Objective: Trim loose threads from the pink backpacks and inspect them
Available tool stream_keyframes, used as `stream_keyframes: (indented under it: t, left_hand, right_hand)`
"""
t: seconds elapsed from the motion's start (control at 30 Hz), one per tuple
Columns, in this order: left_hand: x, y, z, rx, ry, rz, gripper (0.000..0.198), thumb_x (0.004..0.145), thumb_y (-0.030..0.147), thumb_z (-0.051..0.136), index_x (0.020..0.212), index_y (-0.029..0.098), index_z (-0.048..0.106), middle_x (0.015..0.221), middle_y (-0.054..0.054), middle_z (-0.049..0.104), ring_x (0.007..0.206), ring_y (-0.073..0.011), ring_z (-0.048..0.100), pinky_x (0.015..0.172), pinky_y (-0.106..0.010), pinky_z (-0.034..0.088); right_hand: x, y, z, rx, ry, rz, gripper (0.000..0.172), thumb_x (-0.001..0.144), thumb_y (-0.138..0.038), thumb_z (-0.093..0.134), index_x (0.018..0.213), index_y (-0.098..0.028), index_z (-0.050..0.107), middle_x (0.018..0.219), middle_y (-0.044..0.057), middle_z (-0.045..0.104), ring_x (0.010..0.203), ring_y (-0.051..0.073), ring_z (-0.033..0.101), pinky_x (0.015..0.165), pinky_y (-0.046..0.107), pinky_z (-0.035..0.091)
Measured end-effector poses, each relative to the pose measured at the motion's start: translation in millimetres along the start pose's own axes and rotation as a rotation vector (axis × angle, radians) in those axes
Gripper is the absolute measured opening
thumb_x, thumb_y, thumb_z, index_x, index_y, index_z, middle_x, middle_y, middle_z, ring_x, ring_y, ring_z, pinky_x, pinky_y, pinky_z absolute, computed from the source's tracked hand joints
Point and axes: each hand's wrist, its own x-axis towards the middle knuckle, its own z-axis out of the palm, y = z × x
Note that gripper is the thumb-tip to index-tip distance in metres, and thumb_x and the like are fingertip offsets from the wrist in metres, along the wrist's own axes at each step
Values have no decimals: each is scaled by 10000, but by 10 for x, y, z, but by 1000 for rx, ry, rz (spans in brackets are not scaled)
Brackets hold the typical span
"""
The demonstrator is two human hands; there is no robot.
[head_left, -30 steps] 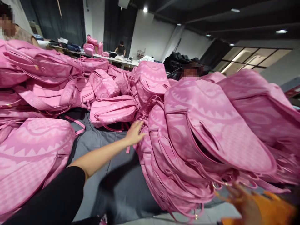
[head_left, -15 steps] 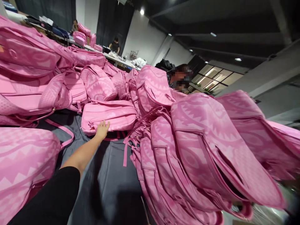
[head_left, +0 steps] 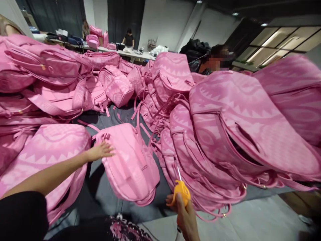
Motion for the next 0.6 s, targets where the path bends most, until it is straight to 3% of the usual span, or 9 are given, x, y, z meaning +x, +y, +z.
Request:
stream_keyframes:
  t: [0.1, 0.17, 0.27, 0.33, 0.4, 0.43, 0.5, 0.6]
  left_hand:
    - [123, 80, -203, 28, 45, -241, 422, 857, 94, 450, 1202, 183, 677, 1443, -113, 558, 1425, -242, 415, 1216, -443, 239]
    - [144, 221, -114, 38, 80, -367, 477, 934, 158, 367, 1372, 156, 555, 1495, -155, 490, 1412, -268, 430, 1177, -456, 306]
    - [-34, 575, 293, 21, 41, -483, 625, 989, 426, 366, 1552, 164, 289, 1549, -195, 403, 1408, -317, 434, 1113, -470, 387]
    - [-227, 826, 604, 71, -7, -521, 861, 895, 597, 526, 1578, 177, 213, 1616, -232, 241, 1468, -421, 299, 1128, -590, 322]
    - [-400, 1013, 830, 139, 8, -562, 1007, 801, 572, 684, 1584, 168, 195, 1637, -265, 95, 1490, -490, 168, 1132, -675, 238]
    - [-469, 1073, 893, 137, 46, -591, 983, 812, 496, 701, 1581, 147, 199, 1630, -283, 93, 1492, -489, 163, 1137, -672, 234]
    - [-581, 1126, 913, -40, 149, -650, 793, 894, 353, 611, 1559, 98, 262, 1586, -298, 255, 1476, -428, 279, 1146, -592, 305]
    - [-773, 1094, 764, -671, 239, -558, 569, 949, 381, 506, 1441, 96, 478, 1411, -216, 563, 1358, -320, 507, 1136, -465, 399]
  right_hand:
    - [-82, 126, 9, -202, -108, -120, 650, 746, -784, 581, 992, -182, 573, 736, 52, 687, 646, 233, 662, 622, 357, 551]
    - [-207, 225, 44, -273, -162, -164, 648, 799, -759, 534, 1081, -176, 541, 759, 39, 676, 667, 224, 652, 640, 347, 536]
    - [-402, 308, 76, -321, -199, -156, 609, 855, -719, 480, 1112, -171, 548, 835, 66, 691, 738, 237, 670, 686, 350, 534]
    - [-490, 294, 93, -354, -220, -148, 564, 875, -695, 465, 1091, -182, 557, 864, 81, 705, 765, 247, 685, 709, 351, 535]
    - [-532, 227, 134, -379, -272, -156, 525, 886, -683, 453, 1044, -194, 558, 850, 84, 713, 754, 245, 691, 708, 343, 537]
    - [-535, 175, 170, -393, -316, -162, 512, 893, -679, 445, 1024, -197, 558, 832, 82, 714, 740, 241, 691, 695, 335, 536]
    - [-495, 32, 273, -437, -436, -178, 503, 917, -667, 414, 1021, -200, 568, 798, 68, 713, 702, 228, 687, 663, 320, 531]
    - [-269, -303, 522, -545, -572, -258, 508, 945, -647, 385, 1082, -207, 599, 743, 34, 704, 623, 208, 670, 617, 301, 515]
